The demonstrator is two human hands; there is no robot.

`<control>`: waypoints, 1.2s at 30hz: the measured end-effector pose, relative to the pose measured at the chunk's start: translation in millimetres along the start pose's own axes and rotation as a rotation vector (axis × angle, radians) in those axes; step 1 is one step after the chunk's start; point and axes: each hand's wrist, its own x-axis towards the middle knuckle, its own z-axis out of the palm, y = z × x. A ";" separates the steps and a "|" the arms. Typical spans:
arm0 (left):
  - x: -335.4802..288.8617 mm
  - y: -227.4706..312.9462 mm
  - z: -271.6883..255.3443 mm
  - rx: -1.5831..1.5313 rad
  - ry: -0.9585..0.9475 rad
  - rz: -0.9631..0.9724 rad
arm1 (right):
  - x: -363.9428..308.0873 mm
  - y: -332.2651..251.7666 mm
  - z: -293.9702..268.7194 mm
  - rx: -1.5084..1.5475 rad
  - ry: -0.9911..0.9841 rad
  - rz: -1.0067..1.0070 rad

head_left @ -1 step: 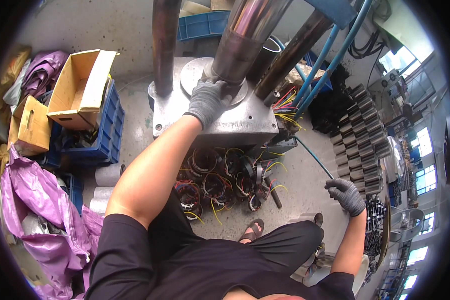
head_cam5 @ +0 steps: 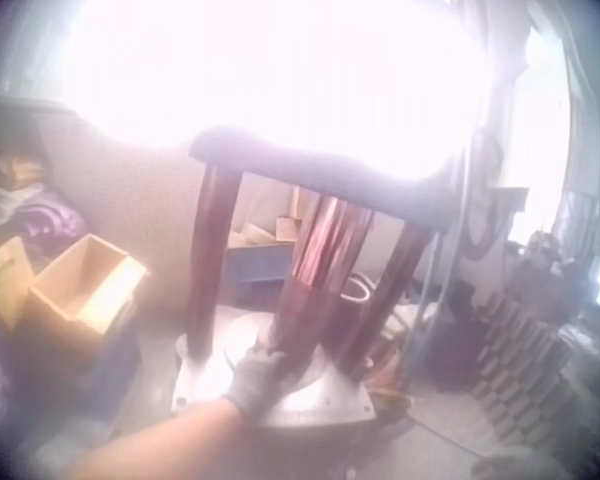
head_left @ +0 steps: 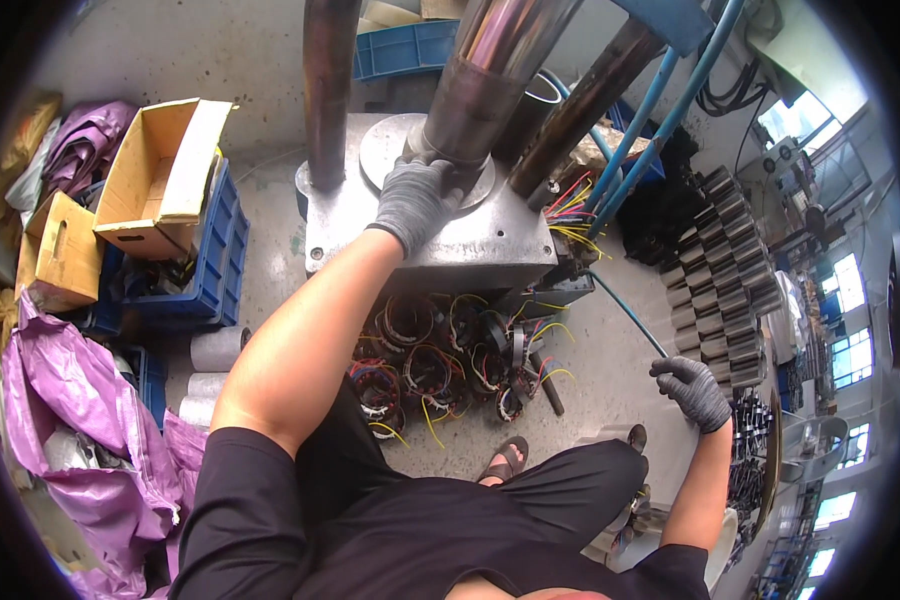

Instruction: The person places motor housings onto a hydraulic press, inserts wire-wound stators into the housings, and uses the press to seat them together.

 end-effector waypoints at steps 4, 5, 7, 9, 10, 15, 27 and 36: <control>0.4 -3.5 2.6 0.023 0.031 0.020 | -3.9 4.8 6.7 -0.259 -0.045 -0.042; 0.6 -4.3 3.6 0.024 0.028 0.017 | -4.7 9.9 10.9 -0.247 -0.025 -0.067; 0.5 -3.0 2.4 0.023 0.016 0.019 | -6.8 8.7 14.3 -0.285 -0.019 -0.073; 0.6 -3.2 3.5 0.022 0.005 0.021 | -7.3 11.5 16.8 -0.324 0.024 -0.104; 0.5 -4.0 5.4 0.037 0.024 0.028 | -7.5 11.4 16.7 -0.324 0.024 -0.103; -1.2 -4.9 5.3 0.032 0.041 0.031 | -7.4 6.4 21.0 -0.306 0.071 -0.062; -0.1 -2.4 4.2 0.026 0.017 0.023 | -11.9 17.0 18.6 0.002 0.107 -0.017; -1.0 -2.8 3.2 0.036 0.027 0.030 | -9.3 0.9 18.3 -0.198 0.060 0.025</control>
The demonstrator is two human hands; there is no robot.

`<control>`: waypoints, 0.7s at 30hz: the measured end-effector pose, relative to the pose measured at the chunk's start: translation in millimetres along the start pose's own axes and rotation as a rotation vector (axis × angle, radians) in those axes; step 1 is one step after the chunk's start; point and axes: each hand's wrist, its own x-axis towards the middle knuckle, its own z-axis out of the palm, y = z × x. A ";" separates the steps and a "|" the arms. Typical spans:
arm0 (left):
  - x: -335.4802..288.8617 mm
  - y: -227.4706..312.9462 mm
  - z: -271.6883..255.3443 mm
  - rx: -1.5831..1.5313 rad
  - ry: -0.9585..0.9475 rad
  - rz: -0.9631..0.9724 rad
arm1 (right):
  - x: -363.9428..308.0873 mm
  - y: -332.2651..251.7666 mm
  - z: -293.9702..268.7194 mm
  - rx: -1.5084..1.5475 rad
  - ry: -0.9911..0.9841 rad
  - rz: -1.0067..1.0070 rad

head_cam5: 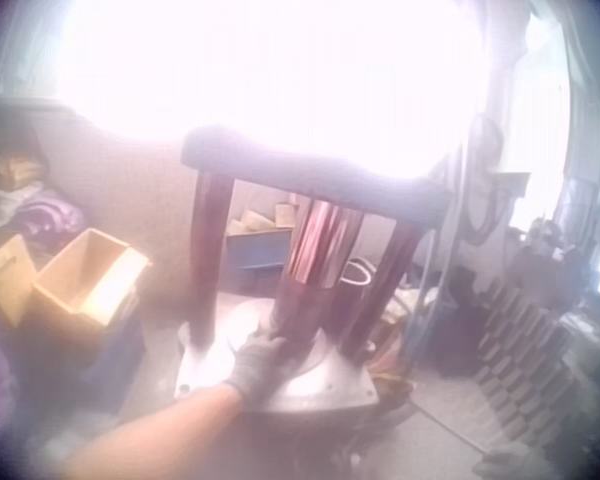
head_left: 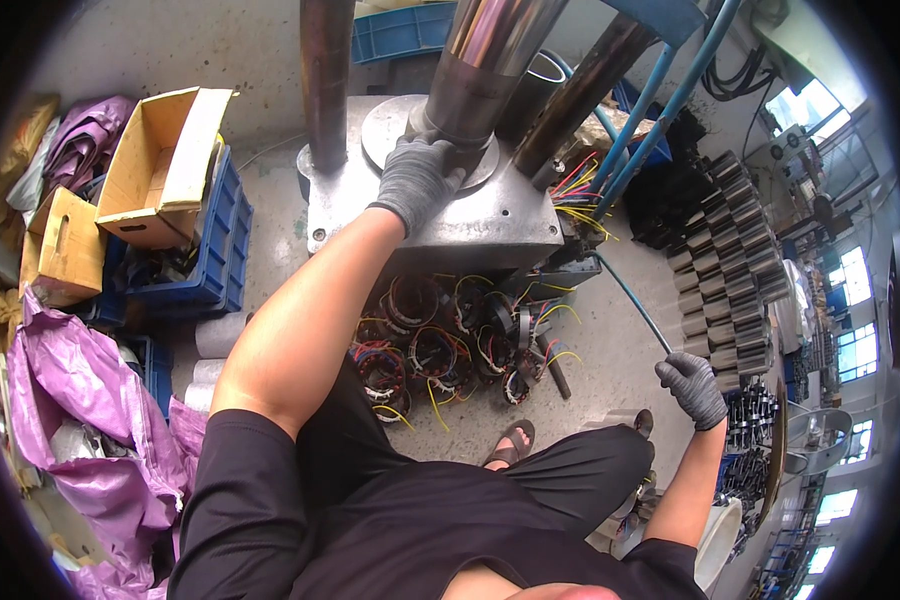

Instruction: The person places motor housings onto a hydraulic press, inserts wire-wound stators into the housings, and uses the press to seat them together.

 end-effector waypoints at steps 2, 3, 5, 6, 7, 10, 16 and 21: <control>-0.1 1.7 -1.6 0.022 -0.025 -0.004 | 1.3 -0.7 -3.8 -0.049 -0.032 -0.043; 0.1 3.5 -2.5 0.021 -0.028 -0.003 | 1.9 0.0 -6.4 -0.097 -0.061 -0.084; -0.1 6.9 -4.2 0.014 -0.048 -0.015 | 5.1 1.7 -12.3 -0.018 -0.075 -0.037; -0.3 5.1 -2.6 0.016 -0.051 -0.016 | 8.0 -1.0 -14.3 0.062 -0.089 0.004; 0.3 2.9 -0.1 0.020 -0.038 -0.021 | 8.8 -8.1 -18.7 0.102 -0.091 0.013; 1.9 0.7 2.1 0.029 -0.019 -0.021 | 8.5 -8.0 -19.2 0.177 -0.038 -0.032; -0.2 -0.2 -0.8 0.020 -0.030 -0.005 | 4.7 -15.5 -15.7 0.003 -0.248 0.072; 1.4 4.0 0.0 0.021 -0.043 -0.025 | 6.8 2.2 -20.9 0.144 -0.062 -0.033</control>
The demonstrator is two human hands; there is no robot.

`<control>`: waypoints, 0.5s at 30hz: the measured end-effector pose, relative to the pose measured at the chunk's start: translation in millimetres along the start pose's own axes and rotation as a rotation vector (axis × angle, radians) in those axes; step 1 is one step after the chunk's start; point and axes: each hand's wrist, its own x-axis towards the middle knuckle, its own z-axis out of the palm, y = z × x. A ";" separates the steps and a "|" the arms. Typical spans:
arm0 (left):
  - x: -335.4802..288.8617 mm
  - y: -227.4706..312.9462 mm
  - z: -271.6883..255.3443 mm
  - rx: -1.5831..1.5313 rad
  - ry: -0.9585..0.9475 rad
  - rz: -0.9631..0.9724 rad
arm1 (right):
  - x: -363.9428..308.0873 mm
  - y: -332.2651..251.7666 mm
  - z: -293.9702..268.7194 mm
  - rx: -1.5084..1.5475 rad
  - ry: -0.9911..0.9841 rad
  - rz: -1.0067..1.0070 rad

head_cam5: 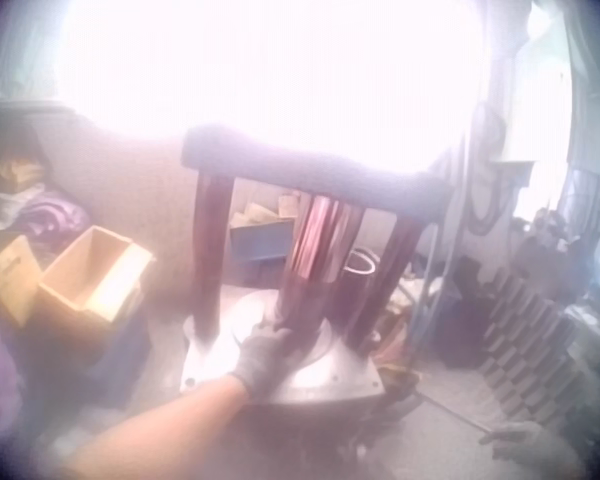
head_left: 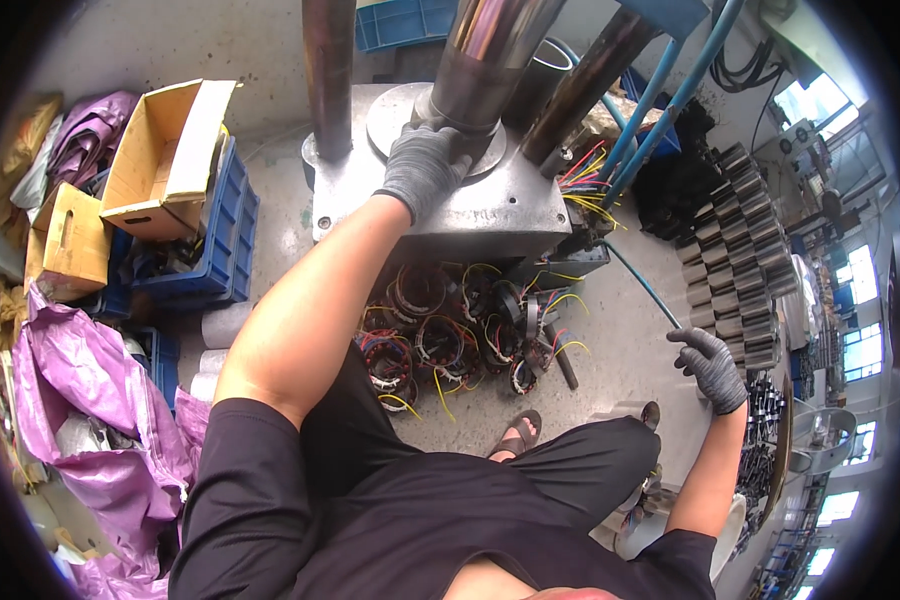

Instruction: The person places motor housings onto a hydraulic press, inserts wire-wound stators into the housings, and uses the press to seat them together.

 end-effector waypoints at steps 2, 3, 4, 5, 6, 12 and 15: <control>-2.3 1.1 0.7 0.004 0.011 0.002 | -3.5 0.6 5.6 -0.056 -0.064 0.008; -2.3 0.1 0.2 0.014 0.029 0.001 | -2.8 -0.2 9.3 -0.114 -0.122 0.010; -2.1 -0.9 -0.4 0.042 0.023 -0.005 | -4.8 -9.7 14.3 -0.137 -0.138 0.013; -1.5 -1.4 -0.7 0.043 0.025 -0.005 | -3.3 -5.4 16.4 -0.153 -0.130 0.003; -1.6 -1.3 -1.0 0.038 0.023 0.004 | -3.8 -4.7 17.0 -0.145 -0.117 0.021; -2.0 -2.1 -0.4 0.016 0.019 0.023 | -2.8 3.9 14.3 -0.232 -0.094 0.003; 0.1 -6.3 3.7 0.023 0.048 0.033 | -1.0 1.9 13.4 -0.208 -0.115 0.001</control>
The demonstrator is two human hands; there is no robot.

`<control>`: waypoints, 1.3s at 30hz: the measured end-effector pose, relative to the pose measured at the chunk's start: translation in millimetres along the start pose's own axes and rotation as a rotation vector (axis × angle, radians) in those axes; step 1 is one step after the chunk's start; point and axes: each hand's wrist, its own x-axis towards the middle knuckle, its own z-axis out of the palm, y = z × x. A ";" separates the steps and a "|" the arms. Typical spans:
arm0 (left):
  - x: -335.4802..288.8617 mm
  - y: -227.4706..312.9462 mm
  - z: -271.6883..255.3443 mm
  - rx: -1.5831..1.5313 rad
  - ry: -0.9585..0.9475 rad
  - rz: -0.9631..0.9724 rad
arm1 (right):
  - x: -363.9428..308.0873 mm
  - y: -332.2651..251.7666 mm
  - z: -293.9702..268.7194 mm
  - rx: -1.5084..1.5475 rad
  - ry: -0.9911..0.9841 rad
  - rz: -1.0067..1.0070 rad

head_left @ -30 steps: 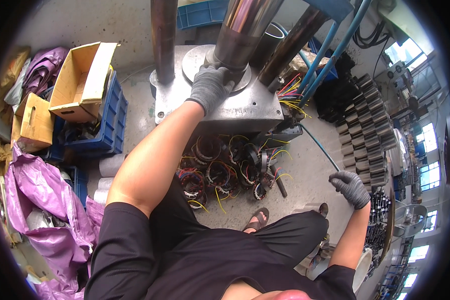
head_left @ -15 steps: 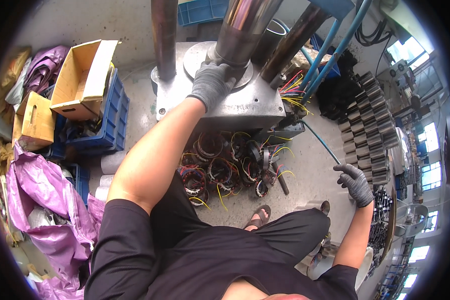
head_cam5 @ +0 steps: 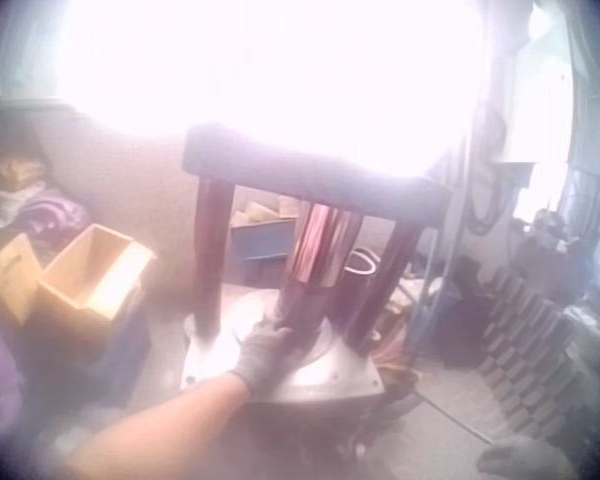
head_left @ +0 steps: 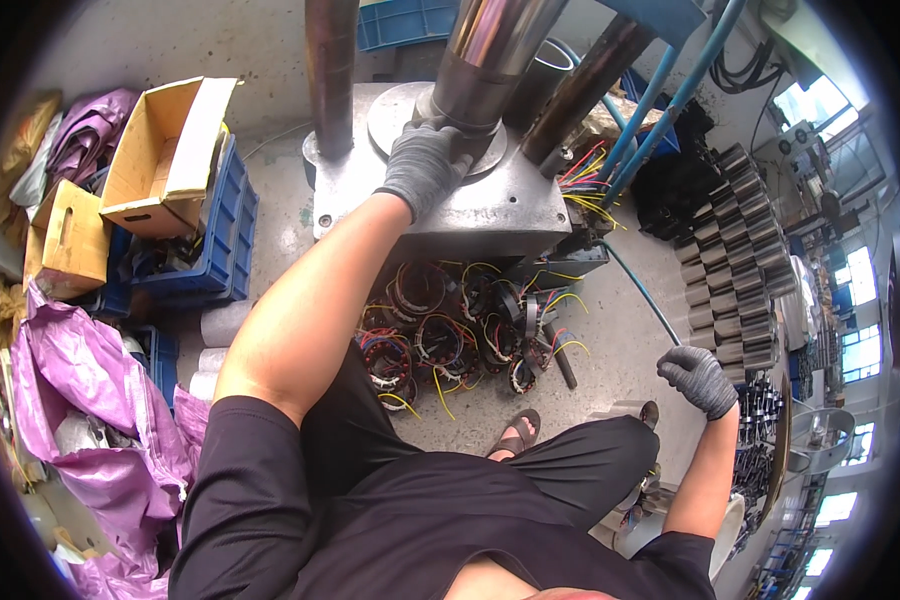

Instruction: The person places motor housings onto a hydraulic press, inserts wire-wound stators into the housings, and uses the press to seat them together.

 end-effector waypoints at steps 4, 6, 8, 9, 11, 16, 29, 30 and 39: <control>-0.4 3.0 0.2 0.024 -0.007 -0.008 | 0.1 -13.2 -12.8 0.091 0.024 0.104; 0.3 2.1 0.3 0.011 -0.005 -0.011 | 5.3 -8.1 -15.9 0.188 0.130 -0.034; -0.3 0.9 0.2 -0.004 -0.003 -0.012 | 4.1 -0.4 -15.8 0.119 0.121 -0.027; -0.6 1.3 -1.0 -0.009 -0.016 -0.017 | 3.2 2.1 -13.4 0.084 0.026 0.000; -0.5 2.2 -1.2 -0.016 -0.027 -0.022 | 4.1 5.4 -9.5 -0.019 -0.100 0.020; -3.1 5.8 -6.2 -0.005 -0.022 -0.014 | -0.3 -8.8 -12.3 0.179 0.146 0.011; -0.8 1.4 -0.1 -0.002 -0.035 -0.025 | 0.8 -6.6 -18.4 0.216 -0.045 0.115; -0.6 1.1 0.3 0.000 -0.034 -0.026 | 0.7 -5.2 -20.7 0.263 0.038 0.075; -1.7 -1.9 3.1 0.006 -0.009 -0.016 | 1.1 -11.4 -18.1 0.241 0.016 0.102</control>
